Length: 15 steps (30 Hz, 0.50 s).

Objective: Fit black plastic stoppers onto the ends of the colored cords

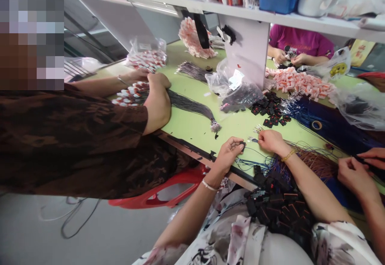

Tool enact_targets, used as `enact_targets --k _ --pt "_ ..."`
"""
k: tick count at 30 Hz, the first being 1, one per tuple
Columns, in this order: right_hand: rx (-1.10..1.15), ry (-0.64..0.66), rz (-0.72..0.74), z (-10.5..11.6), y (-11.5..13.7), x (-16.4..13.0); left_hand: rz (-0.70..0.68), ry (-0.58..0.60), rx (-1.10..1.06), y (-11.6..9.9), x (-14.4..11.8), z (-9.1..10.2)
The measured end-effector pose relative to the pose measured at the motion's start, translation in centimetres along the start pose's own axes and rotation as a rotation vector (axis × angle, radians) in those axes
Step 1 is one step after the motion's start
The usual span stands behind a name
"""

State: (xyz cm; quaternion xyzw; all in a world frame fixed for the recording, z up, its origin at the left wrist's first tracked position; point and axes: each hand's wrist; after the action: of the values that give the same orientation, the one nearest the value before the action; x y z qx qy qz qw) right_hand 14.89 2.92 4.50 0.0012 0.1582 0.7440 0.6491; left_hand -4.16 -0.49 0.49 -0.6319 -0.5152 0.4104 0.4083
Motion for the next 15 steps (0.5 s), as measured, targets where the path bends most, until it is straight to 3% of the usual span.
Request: enact_targets --k 15 --pt "-0.09 -0.01 0.088 -0.1 -0.5 -0.2 -0.059 0.042 0.0 -0.2 -0.1 -1.5"
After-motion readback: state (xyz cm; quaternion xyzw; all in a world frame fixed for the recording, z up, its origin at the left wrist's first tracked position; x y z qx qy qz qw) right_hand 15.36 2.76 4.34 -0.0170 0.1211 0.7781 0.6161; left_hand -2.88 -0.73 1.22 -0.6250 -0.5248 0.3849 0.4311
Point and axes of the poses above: each hand's wrist, its own x-axis towards the middle knuckle, its own z-axis out of the back of the hand, y = z × x, and after that the axes turned 5 degrees about -z, right-handed
